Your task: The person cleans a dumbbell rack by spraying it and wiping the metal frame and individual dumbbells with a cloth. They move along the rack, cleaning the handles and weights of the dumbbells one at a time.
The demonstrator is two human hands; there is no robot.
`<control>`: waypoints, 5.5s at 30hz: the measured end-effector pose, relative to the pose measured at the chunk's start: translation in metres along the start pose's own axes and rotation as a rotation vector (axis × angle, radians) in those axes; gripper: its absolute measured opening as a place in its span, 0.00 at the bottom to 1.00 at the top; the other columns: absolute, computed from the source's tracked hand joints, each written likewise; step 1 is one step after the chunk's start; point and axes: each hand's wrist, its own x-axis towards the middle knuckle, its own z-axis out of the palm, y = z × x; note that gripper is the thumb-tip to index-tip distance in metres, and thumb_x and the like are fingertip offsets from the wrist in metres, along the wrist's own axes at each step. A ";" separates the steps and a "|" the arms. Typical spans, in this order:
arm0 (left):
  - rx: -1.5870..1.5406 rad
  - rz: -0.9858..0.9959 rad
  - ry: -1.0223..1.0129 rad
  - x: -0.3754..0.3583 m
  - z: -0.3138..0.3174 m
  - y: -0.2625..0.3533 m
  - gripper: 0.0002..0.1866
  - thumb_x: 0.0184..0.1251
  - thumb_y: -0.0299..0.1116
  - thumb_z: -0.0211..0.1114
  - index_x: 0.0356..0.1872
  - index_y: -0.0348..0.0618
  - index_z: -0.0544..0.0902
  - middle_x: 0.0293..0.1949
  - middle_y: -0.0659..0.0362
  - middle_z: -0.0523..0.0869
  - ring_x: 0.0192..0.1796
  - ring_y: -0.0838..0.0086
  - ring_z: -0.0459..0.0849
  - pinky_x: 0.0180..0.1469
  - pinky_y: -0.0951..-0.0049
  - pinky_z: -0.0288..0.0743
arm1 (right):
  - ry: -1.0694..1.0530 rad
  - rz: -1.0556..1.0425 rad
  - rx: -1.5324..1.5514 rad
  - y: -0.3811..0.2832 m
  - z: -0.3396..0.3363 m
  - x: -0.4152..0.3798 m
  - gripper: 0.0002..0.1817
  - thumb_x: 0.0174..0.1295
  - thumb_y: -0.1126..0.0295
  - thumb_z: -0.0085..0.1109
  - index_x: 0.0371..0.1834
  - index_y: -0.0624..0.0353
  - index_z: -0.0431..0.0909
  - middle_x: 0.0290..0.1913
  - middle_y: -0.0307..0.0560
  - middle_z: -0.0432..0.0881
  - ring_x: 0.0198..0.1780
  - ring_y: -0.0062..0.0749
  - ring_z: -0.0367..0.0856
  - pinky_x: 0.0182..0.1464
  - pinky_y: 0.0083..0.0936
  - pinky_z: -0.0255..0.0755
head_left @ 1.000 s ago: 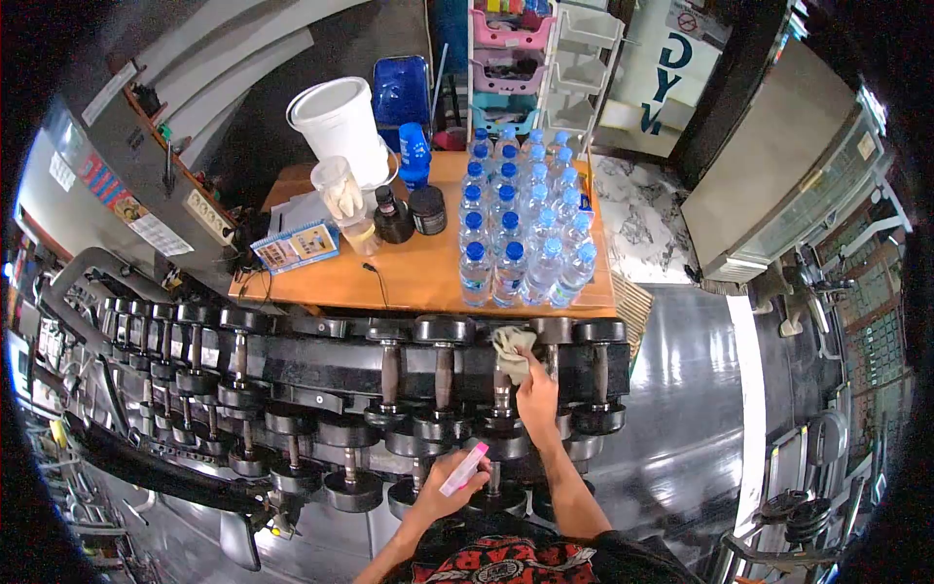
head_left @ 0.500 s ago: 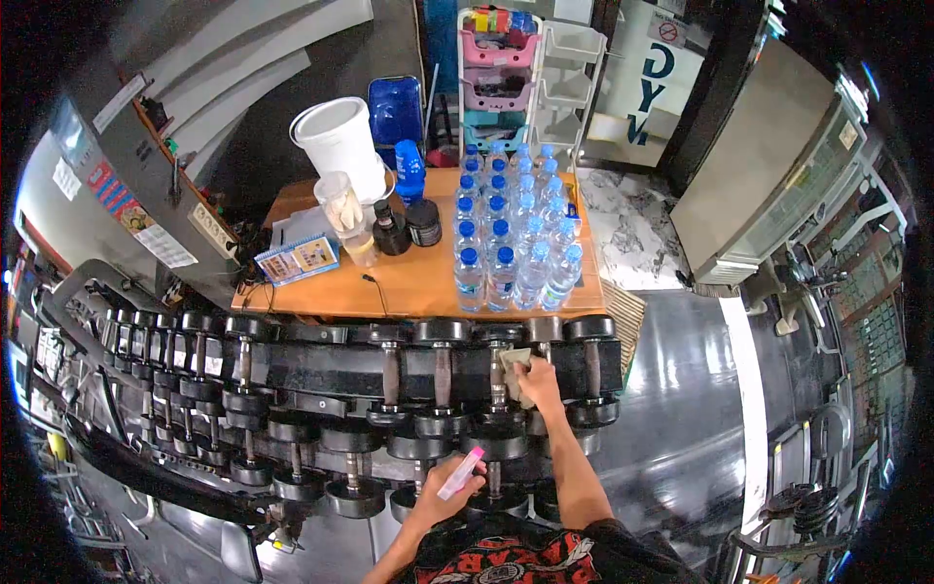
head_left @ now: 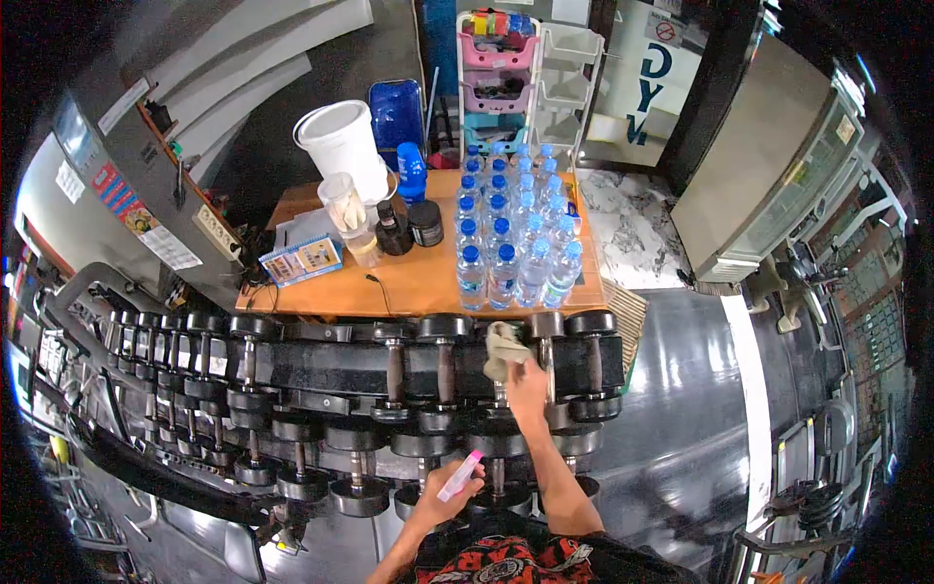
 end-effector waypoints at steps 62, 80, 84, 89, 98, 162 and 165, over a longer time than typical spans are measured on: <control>-0.088 -0.054 0.140 -0.005 -0.004 0.003 0.09 0.63 0.29 0.66 0.42 0.39 0.80 0.28 0.64 0.81 0.27 0.84 0.78 0.29 0.81 0.72 | -1.027 -0.243 -0.691 0.001 0.018 -0.012 0.14 0.61 0.65 0.50 0.50 0.52 0.74 0.38 0.54 0.84 0.42 0.49 0.84 0.44 0.48 0.75; -0.076 0.038 0.085 -0.009 0.006 -0.013 0.08 0.63 0.29 0.65 0.42 0.40 0.80 0.30 0.64 0.81 0.27 0.84 0.78 0.29 0.81 0.73 | -0.797 -0.266 -0.844 0.036 -0.044 0.000 0.14 0.55 0.68 0.56 0.46 0.50 0.76 0.32 0.55 0.83 0.39 0.51 0.83 0.39 0.45 0.77; -0.103 0.011 0.088 -0.015 0.007 -0.005 0.08 0.63 0.28 0.65 0.41 0.39 0.79 0.34 0.63 0.82 0.29 0.83 0.79 0.30 0.81 0.74 | -0.898 -0.216 -0.612 -0.002 -0.066 0.030 0.12 0.58 0.65 0.54 0.45 0.46 0.77 0.34 0.52 0.83 0.38 0.52 0.82 0.38 0.47 0.76; -0.068 0.015 0.122 -0.019 0.011 -0.018 0.09 0.63 0.29 0.65 0.42 0.40 0.80 0.26 0.65 0.80 0.26 0.84 0.77 0.28 0.82 0.71 | -0.708 -0.197 -0.512 -0.025 -0.033 -0.008 0.13 0.55 0.73 0.55 0.46 0.56 0.76 0.37 0.54 0.83 0.41 0.51 0.82 0.44 0.44 0.76; -0.070 -0.001 0.131 -0.027 0.007 -0.016 0.09 0.62 0.28 0.65 0.42 0.39 0.80 0.26 0.66 0.80 0.26 0.85 0.77 0.28 0.81 0.71 | -0.440 -0.512 -0.377 0.014 -0.041 -0.082 0.23 0.51 0.83 0.51 0.52 0.53 0.78 0.55 0.48 0.78 0.61 0.42 0.74 0.62 0.35 0.69; -0.040 0.086 0.193 -0.183 0.037 -0.037 0.09 0.61 0.25 0.65 0.43 0.37 0.80 0.34 0.61 0.84 0.29 0.83 0.80 0.34 0.78 0.76 | -0.175 0.873 0.995 0.103 -0.078 -0.258 0.19 0.71 0.59 0.43 0.60 0.56 0.69 0.55 0.43 0.78 0.53 0.36 0.79 0.51 0.34 0.76; -0.026 0.198 0.243 -0.185 0.047 -0.032 0.09 0.60 0.25 0.66 0.41 0.40 0.81 0.32 0.65 0.80 0.28 0.83 0.76 0.31 0.81 0.72 | -0.171 0.813 1.098 0.068 -0.092 -0.281 0.20 0.71 0.58 0.44 0.60 0.55 0.68 0.55 0.42 0.78 0.54 0.36 0.78 0.54 0.34 0.74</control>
